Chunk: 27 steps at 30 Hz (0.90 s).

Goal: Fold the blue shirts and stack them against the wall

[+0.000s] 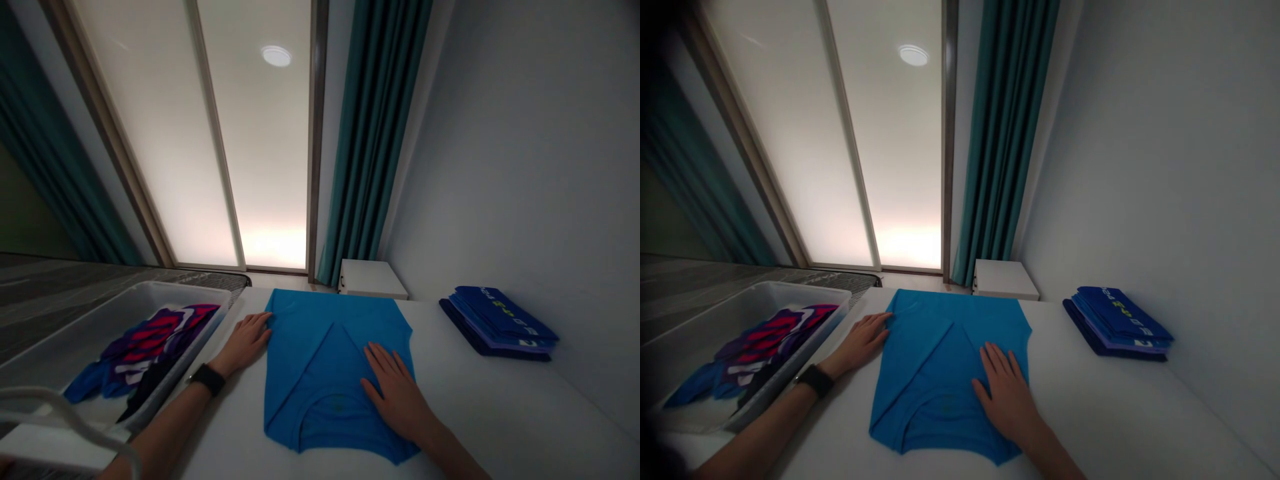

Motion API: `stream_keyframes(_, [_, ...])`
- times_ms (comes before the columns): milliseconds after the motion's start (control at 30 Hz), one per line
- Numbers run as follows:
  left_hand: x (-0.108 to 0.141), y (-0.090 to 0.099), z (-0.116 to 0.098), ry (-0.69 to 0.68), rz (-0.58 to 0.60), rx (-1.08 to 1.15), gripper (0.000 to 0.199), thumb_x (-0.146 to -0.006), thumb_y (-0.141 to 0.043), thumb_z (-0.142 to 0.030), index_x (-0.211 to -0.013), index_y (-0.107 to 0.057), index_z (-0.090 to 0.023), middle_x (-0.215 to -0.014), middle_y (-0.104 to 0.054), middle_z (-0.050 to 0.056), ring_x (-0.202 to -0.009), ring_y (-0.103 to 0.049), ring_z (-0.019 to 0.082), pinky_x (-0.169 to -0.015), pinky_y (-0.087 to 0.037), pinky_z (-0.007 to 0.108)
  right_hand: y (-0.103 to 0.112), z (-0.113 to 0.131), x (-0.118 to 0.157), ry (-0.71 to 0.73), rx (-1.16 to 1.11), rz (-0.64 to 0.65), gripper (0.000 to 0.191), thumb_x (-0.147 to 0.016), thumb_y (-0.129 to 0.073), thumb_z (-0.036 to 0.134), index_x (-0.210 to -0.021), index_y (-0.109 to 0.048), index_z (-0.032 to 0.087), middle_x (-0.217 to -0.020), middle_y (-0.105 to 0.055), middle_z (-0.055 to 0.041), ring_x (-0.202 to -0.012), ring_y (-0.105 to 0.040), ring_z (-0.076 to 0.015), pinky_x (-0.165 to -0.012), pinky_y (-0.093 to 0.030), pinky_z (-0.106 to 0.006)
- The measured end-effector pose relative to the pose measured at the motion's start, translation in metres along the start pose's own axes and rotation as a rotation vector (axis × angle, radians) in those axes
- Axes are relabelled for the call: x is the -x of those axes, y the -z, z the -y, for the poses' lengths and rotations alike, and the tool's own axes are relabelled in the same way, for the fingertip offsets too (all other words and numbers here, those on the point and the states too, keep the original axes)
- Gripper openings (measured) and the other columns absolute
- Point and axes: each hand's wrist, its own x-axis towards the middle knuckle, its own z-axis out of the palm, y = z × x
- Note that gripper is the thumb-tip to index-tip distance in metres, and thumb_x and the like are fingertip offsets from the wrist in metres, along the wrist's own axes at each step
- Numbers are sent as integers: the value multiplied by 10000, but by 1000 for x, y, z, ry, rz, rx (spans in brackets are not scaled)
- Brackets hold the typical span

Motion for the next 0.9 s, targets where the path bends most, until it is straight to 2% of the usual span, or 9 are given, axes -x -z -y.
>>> stream_keyframes(100, [-7,5,6,-20,-10,25,404,-931,-375,-355,-1261,-555,-207,-1264,-610,89,-1171,-527,275,-971,-414,469,9,29,-15,117,-39,63,662,-972,-232,576,-1508,-258,188,-1572,-222,-52,-1451,-175,-239,-1194,-105,-495])
stream_keyframes(200, [-9,6,9,-64,-35,53,362,-931,-376,-324,-1205,-583,-210,-1216,-625,88,-1128,-549,261,-956,-429,445,12,69,-42,254,-72,82,610,-984,-258,511,-1502,-282,189,-1563,-261,-51,-1443,-207,-224,-1196,-107,-465])
stream_keyframes(333, [-8,4,10,-104,-59,70,359,-918,-392,-262,-1224,-560,-183,-1185,-622,108,-1105,-554,255,-949,-436,422,2,121,-87,402,-69,61,573,-974,-317,435,-1470,-356,151,-1523,-356,-90,-1415,-278,-229,-1185,-147,-441])
stream_keyframes(433, [-6,3,10,-113,-64,48,376,-898,-401,-216,-1243,-546,-184,-1175,-615,107,-1098,-546,251,-946,-436,408,-11,143,-114,448,-58,19,567,-967,-324,432,-1452,-384,143,-1518,-364,-106,-1413,-278,-235,-1180,-150,-435])
stream_keyframes(600, [-4,4,12,-69,-61,-51,367,-914,-398,-227,-1250,-545,-212,-1145,-605,95,-1083,-537,249,-939,-425,412,-33,148,-131,464,-46,69,677,-939,-350,539,-1500,-277,168,-1580,-204,-87,-1453,-161,-241,-1184,-99,-452])
stream_keyframes(767, [-1,6,14,-25,-76,-173,347,-916,-388,-209,-1203,-582,-202,-1103,-612,103,-1073,-541,264,-949,-408,440,-45,141,-130,469,-42,100,706,-947,-276,592,-1517,-227,178,-1590,-160,-77,-1463,-110,-229,-1186,-11,-461])
stream_keyframes(900, [-7,4,14,-34,-112,-113,380,-941,-351,-199,-1264,-550,-215,-1247,-598,94,-1177,-517,249,-1003,-398,428,-45,142,-129,465,-27,108,700,-956,-240,582,-1520,-212,168,-1592,-141,-79,-1467,-81,-221,-1182,6,-464])
